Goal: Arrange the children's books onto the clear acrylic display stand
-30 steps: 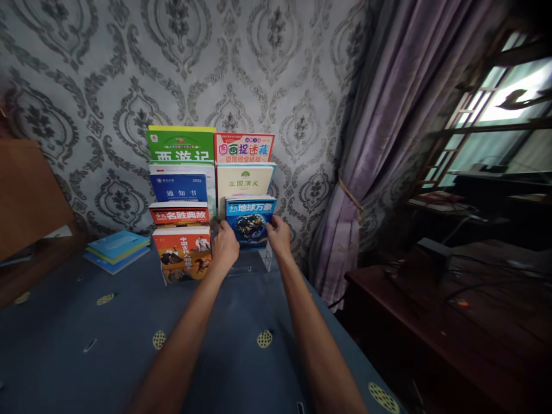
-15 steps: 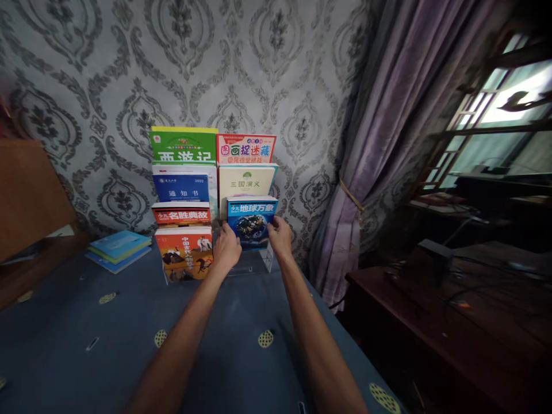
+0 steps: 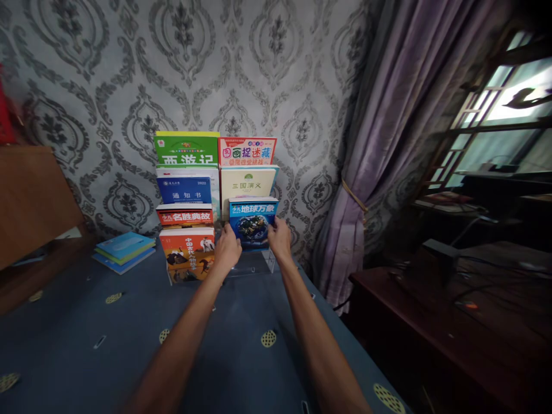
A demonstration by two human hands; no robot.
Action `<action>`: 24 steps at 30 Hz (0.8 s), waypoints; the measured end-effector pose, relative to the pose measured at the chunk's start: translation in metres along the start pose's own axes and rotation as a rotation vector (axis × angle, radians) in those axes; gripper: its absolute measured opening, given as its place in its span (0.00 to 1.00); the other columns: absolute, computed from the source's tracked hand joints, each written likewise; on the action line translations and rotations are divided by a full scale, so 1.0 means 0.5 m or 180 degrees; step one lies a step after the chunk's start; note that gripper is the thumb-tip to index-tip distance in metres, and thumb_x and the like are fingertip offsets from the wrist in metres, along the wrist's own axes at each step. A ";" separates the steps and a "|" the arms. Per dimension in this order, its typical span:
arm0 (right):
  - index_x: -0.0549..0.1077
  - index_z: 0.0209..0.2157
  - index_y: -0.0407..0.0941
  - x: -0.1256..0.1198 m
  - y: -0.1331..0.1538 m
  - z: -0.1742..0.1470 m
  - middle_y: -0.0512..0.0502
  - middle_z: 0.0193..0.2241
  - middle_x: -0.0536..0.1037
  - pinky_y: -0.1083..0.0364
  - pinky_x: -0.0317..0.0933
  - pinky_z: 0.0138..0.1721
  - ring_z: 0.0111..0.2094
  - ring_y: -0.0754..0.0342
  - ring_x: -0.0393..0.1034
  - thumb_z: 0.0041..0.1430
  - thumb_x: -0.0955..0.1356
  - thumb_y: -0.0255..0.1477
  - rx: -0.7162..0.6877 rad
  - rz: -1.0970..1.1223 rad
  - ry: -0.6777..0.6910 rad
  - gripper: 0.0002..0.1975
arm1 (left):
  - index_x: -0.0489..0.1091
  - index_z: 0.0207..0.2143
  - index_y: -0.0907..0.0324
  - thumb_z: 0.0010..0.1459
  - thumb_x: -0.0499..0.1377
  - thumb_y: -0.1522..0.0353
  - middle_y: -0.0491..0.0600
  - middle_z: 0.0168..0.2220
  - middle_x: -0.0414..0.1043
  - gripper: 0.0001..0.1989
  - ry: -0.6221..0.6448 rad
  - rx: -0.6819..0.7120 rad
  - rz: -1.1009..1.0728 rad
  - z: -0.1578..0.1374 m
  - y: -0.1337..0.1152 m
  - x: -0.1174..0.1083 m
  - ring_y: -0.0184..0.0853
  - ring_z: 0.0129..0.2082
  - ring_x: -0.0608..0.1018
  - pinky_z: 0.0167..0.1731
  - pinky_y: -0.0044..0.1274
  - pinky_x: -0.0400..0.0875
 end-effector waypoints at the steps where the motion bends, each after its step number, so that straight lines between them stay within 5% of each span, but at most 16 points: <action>1: 0.75 0.46 0.41 0.000 0.003 -0.001 0.39 0.36 0.77 0.46 0.66 0.43 0.38 0.43 0.71 0.57 0.61 0.26 0.0032 -0.0029 0.0001 0.18 | 0.52 0.63 0.72 0.63 0.54 0.74 0.72 0.61 0.65 0.28 -0.0001 -0.0002 -0.0009 0.000 0.000 0.000 0.49 0.60 0.72 0.57 0.33 0.66; 9: 0.75 0.47 0.41 -0.003 0.010 -0.003 0.37 0.38 0.77 0.45 0.66 0.46 0.40 0.42 0.71 0.56 0.60 0.26 0.0193 -0.0047 0.0055 0.20 | 0.54 0.62 0.70 0.62 0.54 0.73 0.72 0.59 0.67 0.27 -0.0019 0.0034 -0.0109 0.003 0.007 0.008 0.51 0.60 0.73 0.57 0.36 0.66; 16: 0.77 0.46 0.40 -0.003 -0.001 0.001 0.35 0.39 0.78 0.45 0.65 0.46 0.41 0.41 0.71 0.56 0.61 0.27 0.0290 0.0056 0.0096 0.19 | 0.41 0.67 0.78 0.62 0.52 0.73 0.79 0.65 0.57 0.36 -0.0017 0.0204 -0.0279 -0.007 0.008 0.024 0.52 0.67 0.63 0.64 0.37 0.59; 24: 0.78 0.46 0.38 -0.003 -0.018 0.006 0.34 0.40 0.79 0.42 0.64 0.49 0.42 0.40 0.71 0.54 0.61 0.28 0.0363 0.0139 0.0087 0.21 | 0.39 0.70 0.69 0.64 0.49 0.72 0.69 0.71 0.47 0.35 0.0205 0.0997 -0.0481 -0.155 0.023 0.044 0.46 0.72 0.53 0.68 0.38 0.55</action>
Point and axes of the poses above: each hand's wrist, its own z-axis towards the middle knuckle, its own x-axis out of the palm, y = z × x, the point moved 5 cm from there along z, towards the middle knuckle
